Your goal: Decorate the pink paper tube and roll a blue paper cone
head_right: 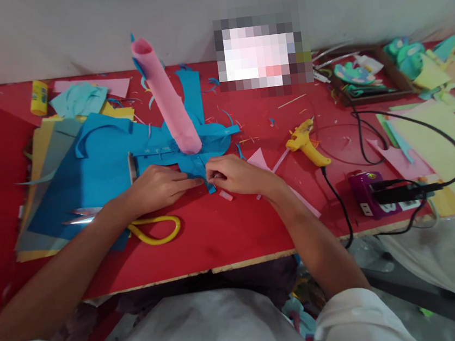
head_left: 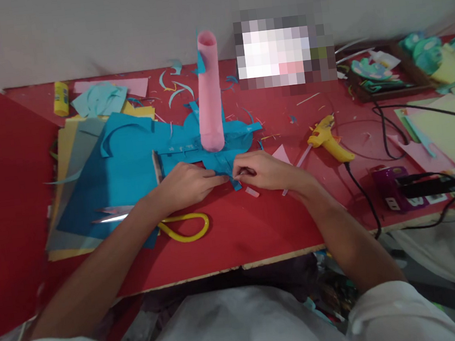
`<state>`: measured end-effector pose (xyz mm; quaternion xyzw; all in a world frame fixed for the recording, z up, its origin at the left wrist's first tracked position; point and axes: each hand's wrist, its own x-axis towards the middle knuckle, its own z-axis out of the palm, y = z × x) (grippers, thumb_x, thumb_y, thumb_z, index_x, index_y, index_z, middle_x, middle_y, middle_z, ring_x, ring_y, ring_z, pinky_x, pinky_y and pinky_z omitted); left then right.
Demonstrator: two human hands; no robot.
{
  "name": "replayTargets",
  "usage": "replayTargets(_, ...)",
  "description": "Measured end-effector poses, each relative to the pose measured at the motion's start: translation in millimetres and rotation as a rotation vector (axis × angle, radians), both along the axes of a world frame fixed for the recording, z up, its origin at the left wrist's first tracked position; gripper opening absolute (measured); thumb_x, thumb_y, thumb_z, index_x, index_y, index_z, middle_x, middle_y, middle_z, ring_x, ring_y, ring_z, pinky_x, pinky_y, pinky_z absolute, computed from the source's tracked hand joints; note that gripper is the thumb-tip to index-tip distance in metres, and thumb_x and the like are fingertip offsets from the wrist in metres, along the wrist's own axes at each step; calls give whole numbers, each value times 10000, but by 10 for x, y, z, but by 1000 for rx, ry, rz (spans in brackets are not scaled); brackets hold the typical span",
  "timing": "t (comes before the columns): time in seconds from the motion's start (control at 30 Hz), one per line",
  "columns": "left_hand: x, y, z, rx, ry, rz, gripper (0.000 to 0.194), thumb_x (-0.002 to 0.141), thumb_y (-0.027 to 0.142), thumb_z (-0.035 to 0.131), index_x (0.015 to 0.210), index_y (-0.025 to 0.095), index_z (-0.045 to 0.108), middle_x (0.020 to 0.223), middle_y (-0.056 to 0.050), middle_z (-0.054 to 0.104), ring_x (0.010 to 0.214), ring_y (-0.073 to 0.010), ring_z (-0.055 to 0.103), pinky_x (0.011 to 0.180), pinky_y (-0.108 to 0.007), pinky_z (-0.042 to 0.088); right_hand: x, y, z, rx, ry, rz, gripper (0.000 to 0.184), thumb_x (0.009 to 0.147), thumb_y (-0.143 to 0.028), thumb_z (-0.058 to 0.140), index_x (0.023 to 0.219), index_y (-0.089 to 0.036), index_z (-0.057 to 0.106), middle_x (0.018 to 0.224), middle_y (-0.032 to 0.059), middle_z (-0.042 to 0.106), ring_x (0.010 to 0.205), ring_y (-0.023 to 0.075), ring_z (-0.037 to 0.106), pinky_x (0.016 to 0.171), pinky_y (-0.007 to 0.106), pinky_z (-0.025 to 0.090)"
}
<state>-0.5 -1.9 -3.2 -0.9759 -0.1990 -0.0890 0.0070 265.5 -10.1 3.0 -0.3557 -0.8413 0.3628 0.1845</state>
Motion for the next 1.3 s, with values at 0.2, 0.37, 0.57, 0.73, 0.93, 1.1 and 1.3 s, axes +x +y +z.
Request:
replayTargets(0.2, -3, 6, -9, -2, -27, -12, 390, 988, 109, 494, 1257, 270, 725, 859, -15, 775, 672, -153, 658, 582, -282, 373, -33, 3, -31, 38, 9, -44, 120, 953, -160, 586, 840, -192, 614, 851, 22, 654, 756, 150, 548, 717, 285, 369)
replayTargets(0.37, 12, -11, -28, 42, -29, 23, 319, 1023, 150, 470, 1201, 228, 724, 794, -39, 752, 655, -171, 656, 588, -288, 382, -43, -7, -36, 14, 56, -64, 108, 957, -191, 616, 851, -194, 637, 828, 6, 644, 715, 137, 527, 693, 278, 365)
replayTargets(0.57, 53, -71, -11, 221, -118, 142, 302, 1088, 380, 479, 1015, 190, 703, 619, -28, 647, 560, -188, 624, 521, -298, 328, -132, -40, -1, 32, 192, -197, 138, 965, -275, 672, 848, -202, 667, 788, -4, 618, 676, 129, 484, 661, 280, 365)
replayTargets(0.73, 62, -95, -10, 262, -237, 119, 296, 1091, 339, 502, 919, 183, 686, 621, -18, 638, 572, -162, 606, 577, -292, 375, -221, -71, -8, 15, 257, -253, 178, 964, -342, 692, 856, -202, 701, 781, 0, 623, 674, 130, 496, 649, 281, 379)
replayTargets(0.93, 60, -80, -15, 346, -249, 104, 252, 1066, 217, 521, 852, 188, 651, 598, 6, 617, 551, -146, 573, 570, -286, 346, -252, -68, -63, -22, 296, -241, 248, 964, -417, 706, 857, -193, 720, 760, -3, 617, 661, 126, 509, 618, 276, 376)
replayTargets(1.1, 53, -75, -27, 337, -256, 104, 247, 1063, 207, 514, 857, 189, 650, 608, 0, 634, 556, -150, 588, 568, -283, 359, -210, -39, -51, -42, 285, -222, 281, 970, -483, 704, 974, -207, 753, 895, 31, 715, 724, 146, 568, 681, 286, 431)
replayTargets(1.3, 52, -79, -27, 381, -225, 123, 210, 1056, 195, 507, 913, 200, 661, 608, 9, 635, 552, -152, 613, 540, -289, 358, -147, -8, -11, -154, 442, -371, 405, 988, -612, 636, 1050, -237, 777, 1011, 65, 746, 873, 194, 635, 739, 317, 496)
